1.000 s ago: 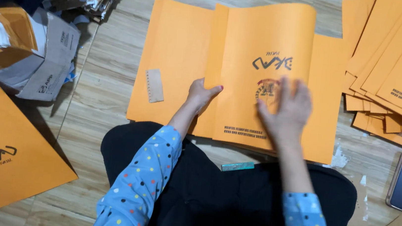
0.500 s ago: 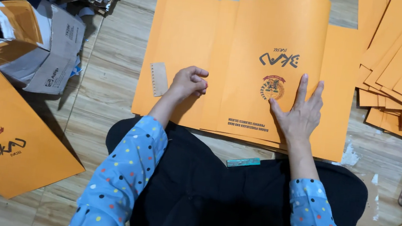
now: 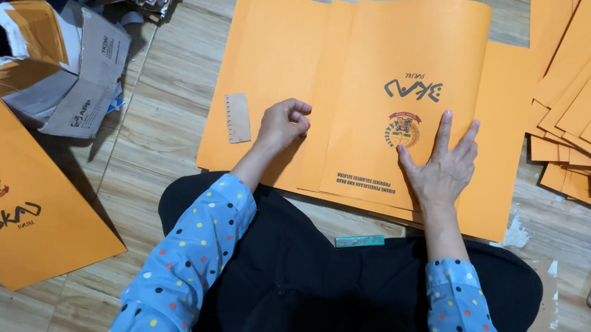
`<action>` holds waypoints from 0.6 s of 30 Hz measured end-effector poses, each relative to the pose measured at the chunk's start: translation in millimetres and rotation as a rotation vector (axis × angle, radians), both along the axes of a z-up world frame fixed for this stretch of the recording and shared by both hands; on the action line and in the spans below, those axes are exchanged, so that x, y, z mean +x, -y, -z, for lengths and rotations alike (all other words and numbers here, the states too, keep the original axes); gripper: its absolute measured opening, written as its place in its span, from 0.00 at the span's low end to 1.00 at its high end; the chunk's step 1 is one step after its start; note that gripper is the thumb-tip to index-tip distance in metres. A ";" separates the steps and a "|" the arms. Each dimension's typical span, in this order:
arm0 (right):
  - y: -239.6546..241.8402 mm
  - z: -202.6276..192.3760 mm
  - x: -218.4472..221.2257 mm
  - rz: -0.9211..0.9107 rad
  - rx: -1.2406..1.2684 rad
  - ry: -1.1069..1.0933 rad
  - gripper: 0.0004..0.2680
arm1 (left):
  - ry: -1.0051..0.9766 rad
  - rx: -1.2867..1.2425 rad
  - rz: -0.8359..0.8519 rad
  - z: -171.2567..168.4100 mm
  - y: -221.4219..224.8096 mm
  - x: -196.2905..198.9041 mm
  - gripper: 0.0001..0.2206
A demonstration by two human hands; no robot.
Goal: Folding orange paper folders and stacking them on the floor
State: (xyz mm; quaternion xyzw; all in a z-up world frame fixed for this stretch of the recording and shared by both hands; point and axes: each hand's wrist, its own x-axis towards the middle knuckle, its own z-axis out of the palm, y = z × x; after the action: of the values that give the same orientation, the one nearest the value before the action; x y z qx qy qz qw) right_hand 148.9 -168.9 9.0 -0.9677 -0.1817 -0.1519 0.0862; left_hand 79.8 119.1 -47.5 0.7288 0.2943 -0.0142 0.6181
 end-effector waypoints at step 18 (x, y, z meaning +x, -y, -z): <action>1.8 10.7 3.0 -0.046 -0.022 0.046 0.32 | -0.167 0.876 0.623 -86.4 -91.7 -71.4 0.38</action>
State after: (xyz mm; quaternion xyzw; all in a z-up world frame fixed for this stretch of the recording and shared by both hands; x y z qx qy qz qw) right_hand 151.9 -170.7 -1.7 -0.9604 -0.2074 -0.1703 0.0747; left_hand 8.4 210.9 38.9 0.9673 0.0908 -0.1305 0.1977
